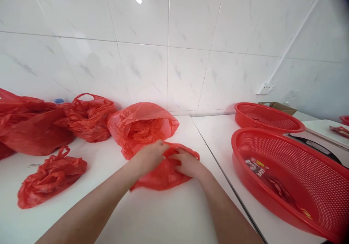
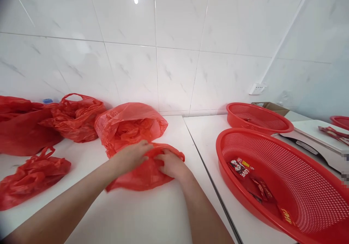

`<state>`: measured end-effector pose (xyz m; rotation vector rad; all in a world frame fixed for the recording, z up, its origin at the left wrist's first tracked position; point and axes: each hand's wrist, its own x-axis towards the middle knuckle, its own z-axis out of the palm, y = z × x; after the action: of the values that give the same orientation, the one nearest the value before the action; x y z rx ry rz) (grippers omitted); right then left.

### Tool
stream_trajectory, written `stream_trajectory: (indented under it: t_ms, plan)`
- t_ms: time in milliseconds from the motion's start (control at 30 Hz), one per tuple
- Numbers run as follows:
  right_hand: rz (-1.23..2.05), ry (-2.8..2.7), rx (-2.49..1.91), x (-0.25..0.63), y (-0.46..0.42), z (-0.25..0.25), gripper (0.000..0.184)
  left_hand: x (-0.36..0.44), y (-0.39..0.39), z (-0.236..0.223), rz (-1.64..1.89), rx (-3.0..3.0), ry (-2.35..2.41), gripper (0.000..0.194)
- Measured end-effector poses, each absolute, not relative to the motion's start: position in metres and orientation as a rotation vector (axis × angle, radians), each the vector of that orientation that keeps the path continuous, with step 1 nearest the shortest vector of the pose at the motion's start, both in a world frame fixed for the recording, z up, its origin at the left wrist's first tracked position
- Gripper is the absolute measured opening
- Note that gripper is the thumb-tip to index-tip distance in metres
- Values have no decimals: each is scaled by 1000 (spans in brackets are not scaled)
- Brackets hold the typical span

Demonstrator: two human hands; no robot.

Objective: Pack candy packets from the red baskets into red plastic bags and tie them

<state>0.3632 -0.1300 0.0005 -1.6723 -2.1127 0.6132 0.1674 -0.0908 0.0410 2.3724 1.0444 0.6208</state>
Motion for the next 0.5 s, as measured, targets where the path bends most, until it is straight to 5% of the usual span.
stream_trajectory:
  t_ms: [167, 500]
  plan:
    - [760, -2044, -1617, 377, -131, 1, 35, 148, -40, 37, 282, 2872, 1397, 66]
    - [412, -1739, -1890, 377, -118, -5, 35, 144, -32, 21, 522, 2513, 1255, 58]
